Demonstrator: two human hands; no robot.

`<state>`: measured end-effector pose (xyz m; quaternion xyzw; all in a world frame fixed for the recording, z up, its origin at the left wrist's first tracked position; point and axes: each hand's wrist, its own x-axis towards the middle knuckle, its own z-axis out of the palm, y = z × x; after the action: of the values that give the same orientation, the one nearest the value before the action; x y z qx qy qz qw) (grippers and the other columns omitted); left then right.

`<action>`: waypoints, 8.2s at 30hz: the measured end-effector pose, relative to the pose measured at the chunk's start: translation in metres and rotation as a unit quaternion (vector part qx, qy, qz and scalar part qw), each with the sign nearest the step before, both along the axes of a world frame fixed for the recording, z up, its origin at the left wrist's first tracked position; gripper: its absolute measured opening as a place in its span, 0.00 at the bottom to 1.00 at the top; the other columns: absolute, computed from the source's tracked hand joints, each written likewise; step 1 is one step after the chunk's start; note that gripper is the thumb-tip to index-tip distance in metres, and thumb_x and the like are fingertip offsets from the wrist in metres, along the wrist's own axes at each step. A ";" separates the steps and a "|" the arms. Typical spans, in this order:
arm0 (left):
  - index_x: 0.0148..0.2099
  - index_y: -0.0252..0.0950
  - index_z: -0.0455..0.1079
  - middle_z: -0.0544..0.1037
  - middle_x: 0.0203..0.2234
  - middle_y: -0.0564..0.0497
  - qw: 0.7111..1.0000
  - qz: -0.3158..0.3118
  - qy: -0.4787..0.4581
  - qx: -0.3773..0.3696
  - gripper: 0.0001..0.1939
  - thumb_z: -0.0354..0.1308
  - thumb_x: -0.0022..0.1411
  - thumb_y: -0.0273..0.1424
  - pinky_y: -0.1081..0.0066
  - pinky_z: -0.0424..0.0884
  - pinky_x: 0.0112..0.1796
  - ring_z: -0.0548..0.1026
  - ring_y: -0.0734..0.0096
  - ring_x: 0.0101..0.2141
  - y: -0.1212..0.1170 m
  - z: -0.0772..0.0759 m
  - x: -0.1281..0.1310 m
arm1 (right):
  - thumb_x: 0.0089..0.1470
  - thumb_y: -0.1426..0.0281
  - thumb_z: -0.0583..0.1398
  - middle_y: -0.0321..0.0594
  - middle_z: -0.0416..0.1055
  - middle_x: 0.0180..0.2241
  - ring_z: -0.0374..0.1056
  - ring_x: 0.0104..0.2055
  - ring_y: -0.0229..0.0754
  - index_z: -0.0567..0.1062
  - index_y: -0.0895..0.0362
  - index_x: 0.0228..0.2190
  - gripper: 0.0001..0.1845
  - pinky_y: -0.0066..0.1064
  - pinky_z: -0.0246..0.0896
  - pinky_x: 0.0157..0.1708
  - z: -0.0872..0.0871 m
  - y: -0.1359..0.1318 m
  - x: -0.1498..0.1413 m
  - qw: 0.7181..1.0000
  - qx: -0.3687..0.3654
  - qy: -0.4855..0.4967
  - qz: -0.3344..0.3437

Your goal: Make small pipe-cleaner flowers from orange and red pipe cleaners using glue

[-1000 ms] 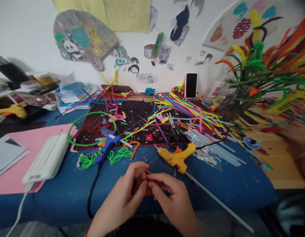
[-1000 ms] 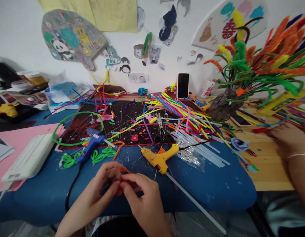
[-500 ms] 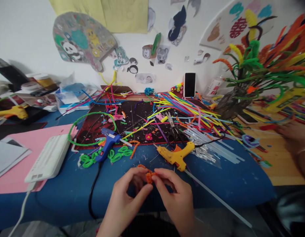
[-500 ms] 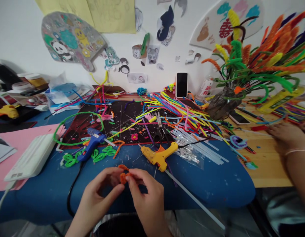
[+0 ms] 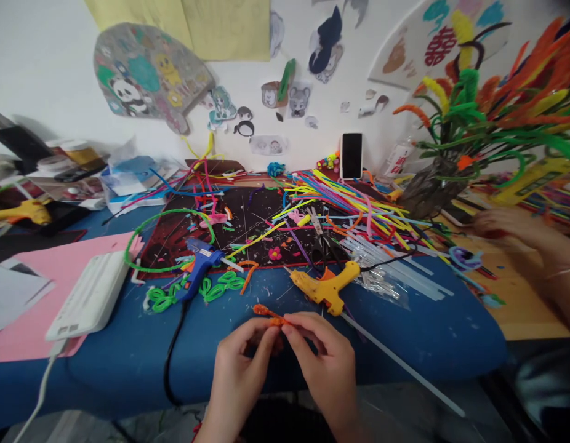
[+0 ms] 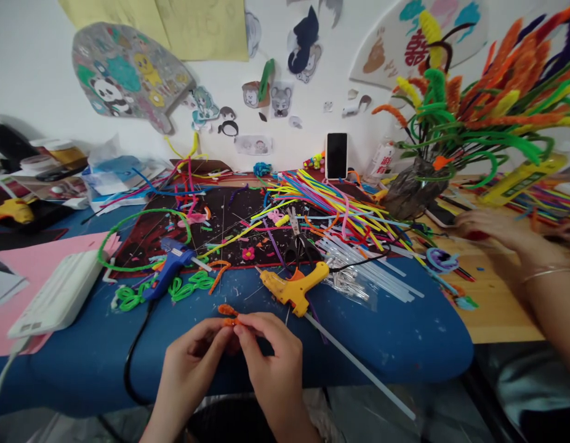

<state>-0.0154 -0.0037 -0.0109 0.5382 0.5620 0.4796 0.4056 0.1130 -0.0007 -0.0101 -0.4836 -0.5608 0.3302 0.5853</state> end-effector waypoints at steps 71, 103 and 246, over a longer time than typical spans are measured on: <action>0.29 0.34 0.72 0.77 0.20 0.54 0.993 -0.037 -0.103 -0.049 0.01 0.61 0.52 0.26 0.76 0.72 0.25 0.75 0.74 0.21 0.022 0.016 0.006 | 0.54 0.76 0.61 0.39 0.78 0.31 0.74 0.31 0.39 0.81 0.53 0.33 0.09 0.28 0.73 0.31 -0.004 -0.001 -0.003 0.998 -0.006 0.045 -0.040; 0.36 0.36 0.77 0.80 0.29 0.52 0.990 -0.063 -0.126 -0.006 0.06 0.65 0.53 0.24 0.76 0.76 0.31 0.79 0.73 0.28 0.019 0.015 -0.005 | 0.50 0.65 0.66 0.39 0.80 0.28 0.76 0.29 0.40 0.82 0.55 0.31 0.07 0.27 0.74 0.32 -0.003 0.012 0.010 0.944 -0.221 0.233 0.075; 0.30 0.32 0.76 0.80 0.21 0.50 0.961 -0.070 -0.244 -0.109 0.11 0.62 0.60 0.34 0.77 0.75 0.24 0.77 0.74 0.20 -0.001 0.009 0.017 | 0.48 0.69 0.69 0.33 0.77 0.26 0.72 0.28 0.33 0.80 0.53 0.28 0.03 0.19 0.69 0.30 -0.014 -0.019 0.002 0.931 -0.161 0.326 -0.038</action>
<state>0.0012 -0.0046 -0.0023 0.3950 0.4558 0.5024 0.6195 0.1147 -0.0193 -0.0243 -0.4578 -0.2599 0.5334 0.6621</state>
